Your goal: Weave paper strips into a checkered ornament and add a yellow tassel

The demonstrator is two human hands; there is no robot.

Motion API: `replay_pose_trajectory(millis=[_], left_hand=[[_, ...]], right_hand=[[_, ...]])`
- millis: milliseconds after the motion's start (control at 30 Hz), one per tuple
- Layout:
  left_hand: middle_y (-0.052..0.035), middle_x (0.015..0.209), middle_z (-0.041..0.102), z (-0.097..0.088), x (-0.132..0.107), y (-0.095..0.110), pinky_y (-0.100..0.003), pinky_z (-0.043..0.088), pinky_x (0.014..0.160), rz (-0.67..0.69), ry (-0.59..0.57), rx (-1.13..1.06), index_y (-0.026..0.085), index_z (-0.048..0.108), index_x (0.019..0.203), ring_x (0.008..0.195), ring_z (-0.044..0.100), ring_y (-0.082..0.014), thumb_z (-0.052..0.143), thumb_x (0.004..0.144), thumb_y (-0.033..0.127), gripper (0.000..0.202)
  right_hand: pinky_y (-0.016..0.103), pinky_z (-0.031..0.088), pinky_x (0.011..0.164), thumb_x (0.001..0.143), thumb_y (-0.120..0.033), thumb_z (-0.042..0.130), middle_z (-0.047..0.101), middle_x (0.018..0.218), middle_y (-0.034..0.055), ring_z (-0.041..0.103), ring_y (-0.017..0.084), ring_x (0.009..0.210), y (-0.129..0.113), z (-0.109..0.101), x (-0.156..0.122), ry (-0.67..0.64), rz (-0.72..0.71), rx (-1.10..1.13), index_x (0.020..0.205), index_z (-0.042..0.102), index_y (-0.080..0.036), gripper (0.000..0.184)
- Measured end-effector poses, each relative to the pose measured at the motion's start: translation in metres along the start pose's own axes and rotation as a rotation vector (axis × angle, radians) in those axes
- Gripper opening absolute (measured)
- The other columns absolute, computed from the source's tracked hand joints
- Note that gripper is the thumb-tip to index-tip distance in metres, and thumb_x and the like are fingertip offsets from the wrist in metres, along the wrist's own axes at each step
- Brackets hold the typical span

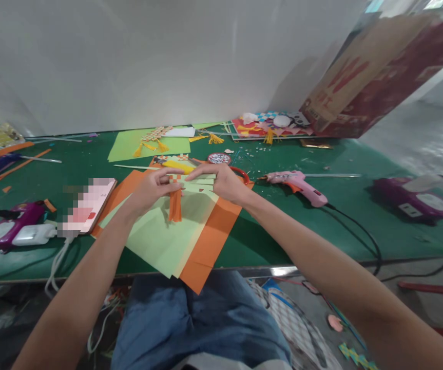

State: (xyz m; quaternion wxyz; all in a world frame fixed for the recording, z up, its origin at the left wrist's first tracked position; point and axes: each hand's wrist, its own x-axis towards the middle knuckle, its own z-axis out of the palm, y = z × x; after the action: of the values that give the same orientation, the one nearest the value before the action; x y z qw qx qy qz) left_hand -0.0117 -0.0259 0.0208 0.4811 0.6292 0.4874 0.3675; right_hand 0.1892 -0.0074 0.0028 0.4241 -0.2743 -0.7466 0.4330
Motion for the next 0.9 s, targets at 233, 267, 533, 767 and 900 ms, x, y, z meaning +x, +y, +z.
replay_pose_trajectory(millis=[233, 267, 533, 767, 900], left_hand=[[0.0017, 0.065, 0.063, 0.002, -0.002, 0.001, -0.03, 0.051, 0.07, 0.045, -0.001, 0.118, 0.017, 0.065, 0.099, 0.068, 0.066, -0.0171, 0.07, 0.069, 0.032, 0.035], [0.0012, 0.067, 0.064, 0.002, -0.002, 0.002, -0.03, 0.051, 0.07, 0.029, 0.004, 0.112, 0.017, 0.065, 0.097, 0.068, 0.066, -0.0169, 0.07, 0.068, 0.031, 0.033], [0.0008, 0.063, 0.061, 0.004, -0.002, 0.003, -0.026, 0.051, 0.065, -0.032, 0.019, 0.024, 0.019, 0.057, 0.068, 0.065, 0.064, -0.016, 0.067, 0.069, 0.026, 0.012], [0.0038, 0.057, 0.053, 0.005, -0.002, 0.003, -0.024, 0.051, 0.063, -0.082, 0.005, -0.12, 0.018, 0.05, 0.062, 0.058, 0.061, -0.012, 0.068, 0.065, 0.025, 0.019], [0.0046, 0.059, 0.053, 0.006, -0.001, 0.003, -0.028, 0.054, 0.069, -0.126, 0.027, -0.192, 0.018, 0.048, 0.061, 0.058, 0.063, -0.0126, 0.071, 0.061, 0.02, 0.023]], right_hand=[[0.028, 0.048, 0.065, 0.073, -0.014, 0.046, 0.064, 0.071, -0.0002, 0.059, 0.011, 0.066, 0.009, -0.003, 0.003, 0.313, 0.035, -0.031, 0.086, 0.066, -0.019, 0.024], [0.028, 0.047, 0.063, 0.076, -0.017, 0.048, 0.064, 0.07, 0.0, 0.058, 0.011, 0.065, 0.008, -0.002, 0.003, 0.332, 0.031, -0.061, 0.086, 0.065, -0.019, 0.02], [0.037, 0.043, 0.078, 0.083, -0.027, 0.059, 0.065, 0.081, 0.0052, 0.056, 0.02, 0.083, 0.005, 0.004, 0.0, 0.231, -0.437, -0.66, 0.074, 0.065, -0.021, 0.012], [0.037, 0.043, 0.075, 0.088, -0.024, 0.051, 0.065, 0.087, 0.0091, 0.053, 0.021, 0.085, 0.013, 0.005, -0.001, 0.126, -0.521, -0.866, 0.082, 0.066, -0.019, 0.016], [0.036, 0.043, 0.077, 0.089, -0.022, 0.049, 0.065, 0.088, 0.0085, 0.053, 0.021, 0.087, 0.012, 0.006, -0.003, 0.135, -0.534, -0.874, 0.081, 0.065, -0.02, 0.018]])
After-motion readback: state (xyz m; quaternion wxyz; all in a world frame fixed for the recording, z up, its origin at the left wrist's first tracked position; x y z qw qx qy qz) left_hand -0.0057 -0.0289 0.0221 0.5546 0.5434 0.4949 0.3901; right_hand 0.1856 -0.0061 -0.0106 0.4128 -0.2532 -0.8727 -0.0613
